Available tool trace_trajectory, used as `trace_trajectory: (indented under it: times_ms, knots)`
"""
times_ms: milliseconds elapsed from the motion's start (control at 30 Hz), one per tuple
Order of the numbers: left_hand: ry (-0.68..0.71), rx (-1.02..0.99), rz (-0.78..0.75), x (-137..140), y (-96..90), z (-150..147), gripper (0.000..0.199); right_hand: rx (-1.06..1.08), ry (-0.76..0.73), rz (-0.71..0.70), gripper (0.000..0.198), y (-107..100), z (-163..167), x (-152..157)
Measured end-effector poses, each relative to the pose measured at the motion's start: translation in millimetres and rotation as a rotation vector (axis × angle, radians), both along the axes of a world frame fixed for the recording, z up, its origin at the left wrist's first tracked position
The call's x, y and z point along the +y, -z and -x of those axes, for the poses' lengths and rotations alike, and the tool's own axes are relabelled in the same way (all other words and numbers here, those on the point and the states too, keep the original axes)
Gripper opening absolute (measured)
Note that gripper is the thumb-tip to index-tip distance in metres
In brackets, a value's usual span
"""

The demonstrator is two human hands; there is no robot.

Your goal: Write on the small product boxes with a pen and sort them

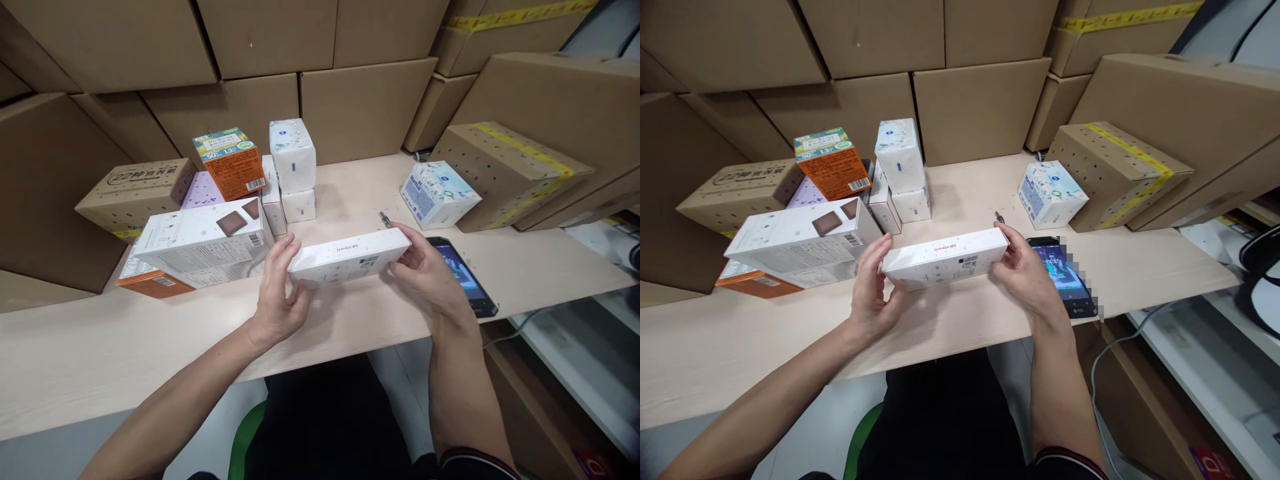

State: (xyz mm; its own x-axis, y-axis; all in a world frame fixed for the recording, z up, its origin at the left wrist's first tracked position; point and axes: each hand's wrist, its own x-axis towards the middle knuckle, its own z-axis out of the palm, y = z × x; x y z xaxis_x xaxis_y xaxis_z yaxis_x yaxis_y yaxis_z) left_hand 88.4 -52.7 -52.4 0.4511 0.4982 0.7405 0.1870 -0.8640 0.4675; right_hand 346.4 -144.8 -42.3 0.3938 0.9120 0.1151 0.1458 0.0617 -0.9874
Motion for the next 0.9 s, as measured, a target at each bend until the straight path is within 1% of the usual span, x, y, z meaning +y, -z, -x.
trace_trajectory:
  times_ms: [167, 267, 333, 433, 500, 533, 667, 800, 900]
  knots:
    - [0.002, -0.01, 0.119, 2, 5.4, 1, 0.073, 0.012, -0.031, 0.003, 0.07, -3, 3, -3]
    - [-0.017, 0.005, 0.153, 2, 6.7, 1, 0.074, 0.025, -0.03, 0.004, 0.073, -3, 1, -4]
    - [-0.035, 0.029, 0.148, 1, 5.4, 1, 0.074, 0.006, 0.014, 0.0, 0.072, -1, -2, -3]
    - [-0.092, 0.079, 0.135, -1, 1.1, 1, 0.075, -0.068, 0.165, -0.011, 0.059, 1, -7, 0]
    - [-0.139, 0.113, 0.118, -2, -2.1, 1, 0.075, -0.12, 0.24, -0.009, 0.052, 2, -8, 1]
    - [-0.159, 0.132, 0.107, -3, -3.5, 1, 0.075, -0.137, 0.25, -0.004, 0.05, 2, -8, 1]
    - [-0.205, 0.168, 0.039, -3, -7.8, 1, 0.074, -0.148, 0.21, 0.014, 0.047, 3, -6, 1]
    - [-0.212, 0.163, -0.107, -2, -10.2, 1, 0.077, -0.144, 0.194, -0.002, 0.042, 5, -6, 0]
    - [-0.197, 0.197, -0.192, -2, -10.2, 1, 0.075, -0.201, 0.213, -0.003, 0.041, 5, -7, 1]
